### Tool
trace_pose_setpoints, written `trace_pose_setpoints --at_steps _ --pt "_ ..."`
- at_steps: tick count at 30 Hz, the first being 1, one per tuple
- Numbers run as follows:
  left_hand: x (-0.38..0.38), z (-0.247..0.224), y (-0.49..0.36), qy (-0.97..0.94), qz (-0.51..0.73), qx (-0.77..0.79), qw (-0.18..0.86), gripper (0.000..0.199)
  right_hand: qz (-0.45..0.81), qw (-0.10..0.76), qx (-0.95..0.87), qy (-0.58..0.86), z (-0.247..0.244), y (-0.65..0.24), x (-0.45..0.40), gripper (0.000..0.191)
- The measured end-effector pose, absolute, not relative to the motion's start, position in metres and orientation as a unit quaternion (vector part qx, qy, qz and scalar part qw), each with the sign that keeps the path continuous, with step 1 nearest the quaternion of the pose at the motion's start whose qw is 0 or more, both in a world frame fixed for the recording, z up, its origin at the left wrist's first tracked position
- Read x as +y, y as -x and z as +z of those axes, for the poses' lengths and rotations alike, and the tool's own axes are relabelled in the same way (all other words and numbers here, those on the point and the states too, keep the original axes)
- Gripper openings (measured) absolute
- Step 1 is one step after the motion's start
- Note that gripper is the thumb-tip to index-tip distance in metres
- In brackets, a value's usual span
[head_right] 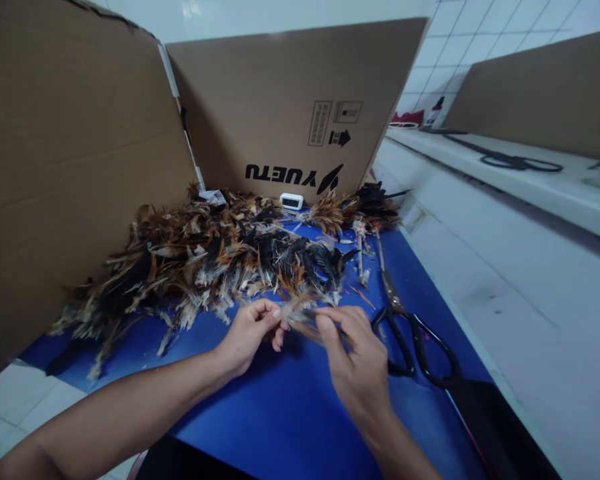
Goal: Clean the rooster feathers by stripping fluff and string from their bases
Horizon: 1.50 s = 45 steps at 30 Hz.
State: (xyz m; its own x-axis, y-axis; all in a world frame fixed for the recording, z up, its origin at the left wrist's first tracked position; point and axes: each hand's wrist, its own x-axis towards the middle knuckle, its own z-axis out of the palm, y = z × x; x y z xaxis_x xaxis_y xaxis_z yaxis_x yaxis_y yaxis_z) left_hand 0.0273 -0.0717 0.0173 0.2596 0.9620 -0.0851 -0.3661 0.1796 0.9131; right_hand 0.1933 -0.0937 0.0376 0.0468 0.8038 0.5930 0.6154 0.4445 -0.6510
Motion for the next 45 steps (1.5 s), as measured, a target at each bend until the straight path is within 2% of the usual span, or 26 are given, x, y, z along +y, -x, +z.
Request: trace_pose_setpoints --at_steps 4,7,15,18,26,30,45 --pt "-0.069 0.016 -0.026 -0.342 0.493 0.326 0.731 0.028 0.202 0.527 -0.580 0.588 0.031 -0.200 -0.086 0.023" --pt "-0.070 0.014 -0.025 -0.323 0.484 0.297 0.757 0.025 0.275 0.511 -0.599 0.552 0.027 -0.196 -0.083 0.023" --pt "-0.073 0.013 -0.027 -0.312 0.465 0.268 0.784 0.025 0.359 0.475 -0.633 0.495 0.025 -0.183 -0.088 0.021" --pt "-0.075 0.013 -0.029 -0.325 0.441 0.270 0.792 0.028 0.362 0.462 -0.649 0.485 0.029 -0.183 -0.090 0.023" --pt "-0.076 0.011 -0.030 -0.334 0.430 0.273 0.793 0.031 0.313 0.456 -0.665 0.502 0.029 -0.180 -0.092 0.012" --pt "-0.078 0.011 -0.030 -0.344 0.427 0.273 0.791 0.033 0.336 0.471 -0.652 0.490 0.023 -0.181 -0.091 0.011" --pt "-0.079 0.015 -0.030 -0.347 0.396 0.296 0.797 0.034 0.319 0.480 -0.633 0.517 0.027 -0.182 -0.092 0.015"
